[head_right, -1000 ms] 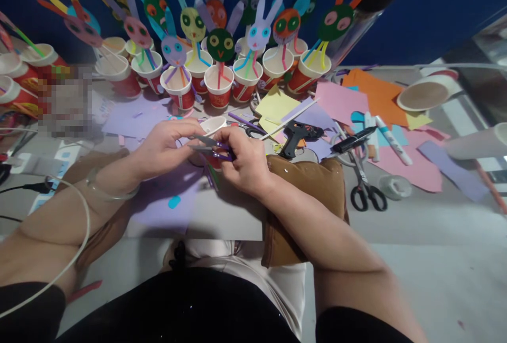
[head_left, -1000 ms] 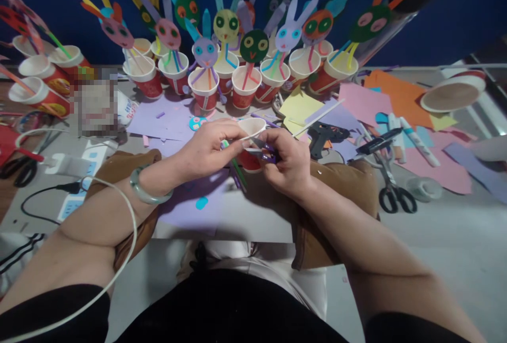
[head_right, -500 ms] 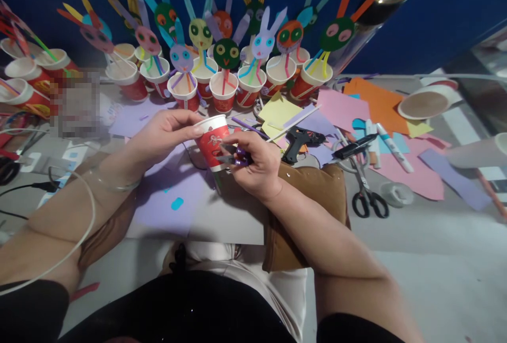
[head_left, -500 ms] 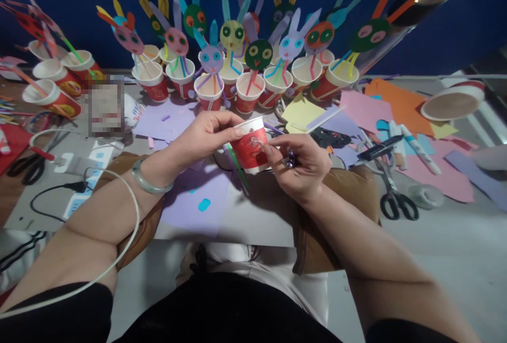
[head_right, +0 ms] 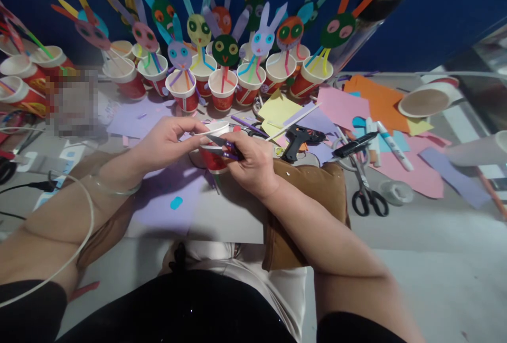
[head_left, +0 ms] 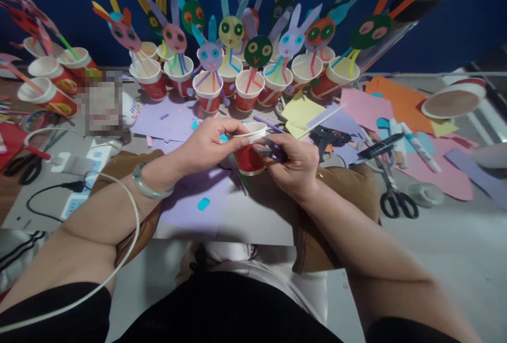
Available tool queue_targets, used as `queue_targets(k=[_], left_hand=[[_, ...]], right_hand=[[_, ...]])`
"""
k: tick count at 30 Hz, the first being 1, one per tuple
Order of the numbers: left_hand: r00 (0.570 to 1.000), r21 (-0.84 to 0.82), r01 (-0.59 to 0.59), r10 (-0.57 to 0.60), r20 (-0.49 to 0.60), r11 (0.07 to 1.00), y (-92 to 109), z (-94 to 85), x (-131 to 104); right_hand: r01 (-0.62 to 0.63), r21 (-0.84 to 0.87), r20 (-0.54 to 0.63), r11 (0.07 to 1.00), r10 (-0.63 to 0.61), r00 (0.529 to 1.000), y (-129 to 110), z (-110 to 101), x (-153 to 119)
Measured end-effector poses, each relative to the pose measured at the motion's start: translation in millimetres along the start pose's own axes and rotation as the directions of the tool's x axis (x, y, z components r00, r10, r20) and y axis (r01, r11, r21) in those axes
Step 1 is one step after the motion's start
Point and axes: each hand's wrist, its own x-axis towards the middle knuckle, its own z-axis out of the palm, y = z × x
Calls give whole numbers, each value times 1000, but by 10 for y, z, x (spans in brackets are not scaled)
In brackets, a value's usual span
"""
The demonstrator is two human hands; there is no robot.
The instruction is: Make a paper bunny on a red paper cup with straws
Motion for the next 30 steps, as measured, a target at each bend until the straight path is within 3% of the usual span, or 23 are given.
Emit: queue_targets(k=[5, 9, 16, 30], left_hand=[[983, -36, 10, -17, -183, 999, -35, -5, 0], [954, -67, 1, -21, -299, 998, -131, -47, 26], [959, -68, -10, -10, -284, 998, -177, -50, 29], [952, 95, -93, 117, -283, 991, -158, 9, 8]], right_hand=[[-76, 4, -52, 997, 76, 996, -8, 3, 22], [-115, 12, -8, 993, 115, 993, -11, -2, 60], [-127, 20, 94, 992, 124, 988, -34, -1, 75], [-102, -334, 174, 937, 168, 970, -37, -8, 18]])
